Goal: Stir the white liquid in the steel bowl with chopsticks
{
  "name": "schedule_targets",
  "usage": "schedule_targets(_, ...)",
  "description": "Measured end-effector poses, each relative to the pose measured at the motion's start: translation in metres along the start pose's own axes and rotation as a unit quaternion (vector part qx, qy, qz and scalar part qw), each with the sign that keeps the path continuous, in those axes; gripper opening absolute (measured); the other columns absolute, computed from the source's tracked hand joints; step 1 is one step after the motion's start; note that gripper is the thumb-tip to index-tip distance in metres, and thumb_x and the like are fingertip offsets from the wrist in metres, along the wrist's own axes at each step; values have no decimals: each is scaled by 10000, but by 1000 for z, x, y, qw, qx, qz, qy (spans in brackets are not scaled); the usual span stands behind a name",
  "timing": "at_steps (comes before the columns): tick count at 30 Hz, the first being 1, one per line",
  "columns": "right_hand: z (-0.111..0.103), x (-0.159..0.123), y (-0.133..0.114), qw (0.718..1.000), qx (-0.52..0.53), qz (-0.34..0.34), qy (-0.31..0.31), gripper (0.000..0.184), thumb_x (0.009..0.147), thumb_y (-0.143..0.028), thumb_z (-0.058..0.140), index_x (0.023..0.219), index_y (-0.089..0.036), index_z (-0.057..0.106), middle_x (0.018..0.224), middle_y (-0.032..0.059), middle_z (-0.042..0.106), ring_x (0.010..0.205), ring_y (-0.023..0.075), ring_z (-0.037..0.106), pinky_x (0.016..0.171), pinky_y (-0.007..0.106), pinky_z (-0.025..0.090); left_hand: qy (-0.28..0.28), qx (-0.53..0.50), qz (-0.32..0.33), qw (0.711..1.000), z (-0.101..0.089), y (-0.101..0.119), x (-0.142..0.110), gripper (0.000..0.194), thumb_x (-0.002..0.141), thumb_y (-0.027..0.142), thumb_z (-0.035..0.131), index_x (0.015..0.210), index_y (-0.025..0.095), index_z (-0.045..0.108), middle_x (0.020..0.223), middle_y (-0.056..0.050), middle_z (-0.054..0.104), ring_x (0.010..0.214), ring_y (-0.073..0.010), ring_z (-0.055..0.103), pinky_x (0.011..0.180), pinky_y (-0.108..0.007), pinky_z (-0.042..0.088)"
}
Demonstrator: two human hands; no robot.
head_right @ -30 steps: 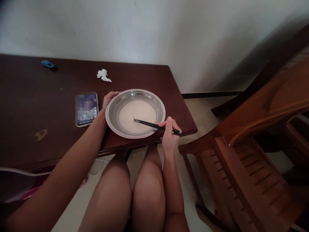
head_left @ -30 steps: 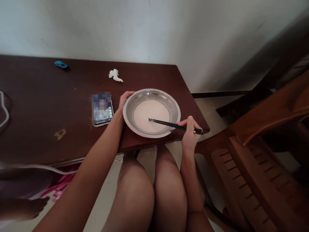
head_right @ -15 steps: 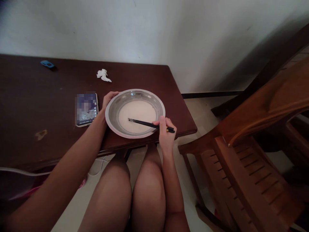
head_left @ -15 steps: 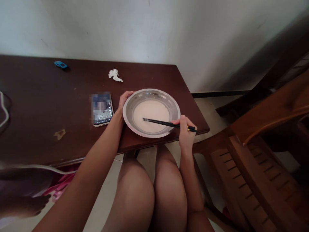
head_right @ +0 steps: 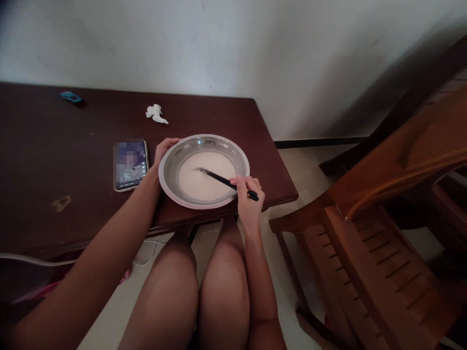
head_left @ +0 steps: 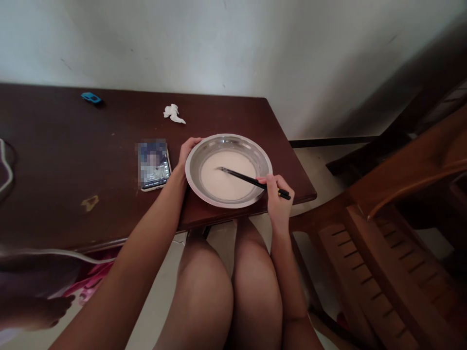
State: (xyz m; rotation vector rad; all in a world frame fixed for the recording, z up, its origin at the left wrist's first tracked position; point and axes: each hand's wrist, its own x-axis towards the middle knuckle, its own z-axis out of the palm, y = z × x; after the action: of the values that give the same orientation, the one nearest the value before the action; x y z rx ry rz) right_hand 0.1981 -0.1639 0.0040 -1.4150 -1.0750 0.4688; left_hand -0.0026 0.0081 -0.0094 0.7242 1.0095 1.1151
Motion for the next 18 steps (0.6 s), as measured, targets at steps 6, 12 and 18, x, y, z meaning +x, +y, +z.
schedule_targets(6, -4, -1, -1, 993, 34, -3, 113, 525, 968, -548, 505, 562, -241, 631, 599, 8, 694, 644, 188, 634, 786, 380, 519, -2, -13, -4, 1000, 1, 0, 1, 257, 853, 249, 489, 667, 223, 665, 620, -29, 681, 878, -259, 738, 818, -348, 592)
schedule_targets(12, 0, 0, 2, 1000, 14, 5, 0, 406, 929, -541, 587, 697, -236, 720, 748, 26, 773, 793, 207, 666, 849, 387, 517, 11, -18, -7, 1000, 1, 1, 1, 231, 853, 244, 532, 660, 224, 658, 610, -19, 677, 849, -245, 733, 834, -325, 587)
schedule_targets(18, -4, 0, 1, 994, 35, -2, 108, 515, 961, -570, 516, 589, -241, 655, 617, 14, 705, 675, 197, 635, 792, 386, 521, 13, -22, -10, 1000, 2, 2, 1, 290, 903, 222, 479, 676, 218, 660, 646, -37, 711, 890, -249, 741, 842, -334, 596)
